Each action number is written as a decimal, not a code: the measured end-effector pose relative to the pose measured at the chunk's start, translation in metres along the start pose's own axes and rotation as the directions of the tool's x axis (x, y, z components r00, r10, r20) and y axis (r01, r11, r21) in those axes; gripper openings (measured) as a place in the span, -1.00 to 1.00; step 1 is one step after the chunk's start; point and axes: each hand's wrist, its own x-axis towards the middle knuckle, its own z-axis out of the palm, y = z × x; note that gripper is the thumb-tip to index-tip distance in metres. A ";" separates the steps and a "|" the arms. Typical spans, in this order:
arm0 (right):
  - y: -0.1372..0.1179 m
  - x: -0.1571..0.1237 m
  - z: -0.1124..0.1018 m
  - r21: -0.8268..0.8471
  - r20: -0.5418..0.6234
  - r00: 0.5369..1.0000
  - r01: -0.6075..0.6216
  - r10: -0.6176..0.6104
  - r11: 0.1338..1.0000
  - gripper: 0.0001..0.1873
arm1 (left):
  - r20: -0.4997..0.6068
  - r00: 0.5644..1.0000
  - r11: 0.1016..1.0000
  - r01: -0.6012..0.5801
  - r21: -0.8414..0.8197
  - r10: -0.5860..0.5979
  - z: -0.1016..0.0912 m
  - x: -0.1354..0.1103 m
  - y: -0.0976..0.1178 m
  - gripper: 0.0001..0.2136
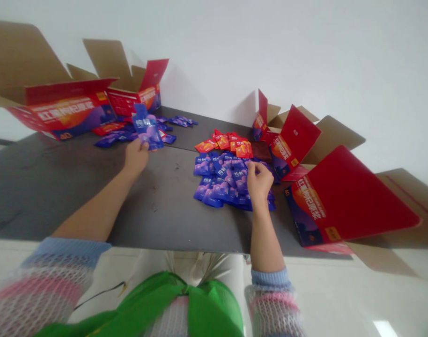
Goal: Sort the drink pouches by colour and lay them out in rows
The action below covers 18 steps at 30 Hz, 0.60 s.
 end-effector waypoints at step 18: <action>-0.036 -0.055 0.050 0.430 0.450 0.776 0.247 -0.443 0.869 -0.64 | 0.504 0.812 0.746 0.134 -0.652 0.294 0.092 -0.101 0.045 -0.51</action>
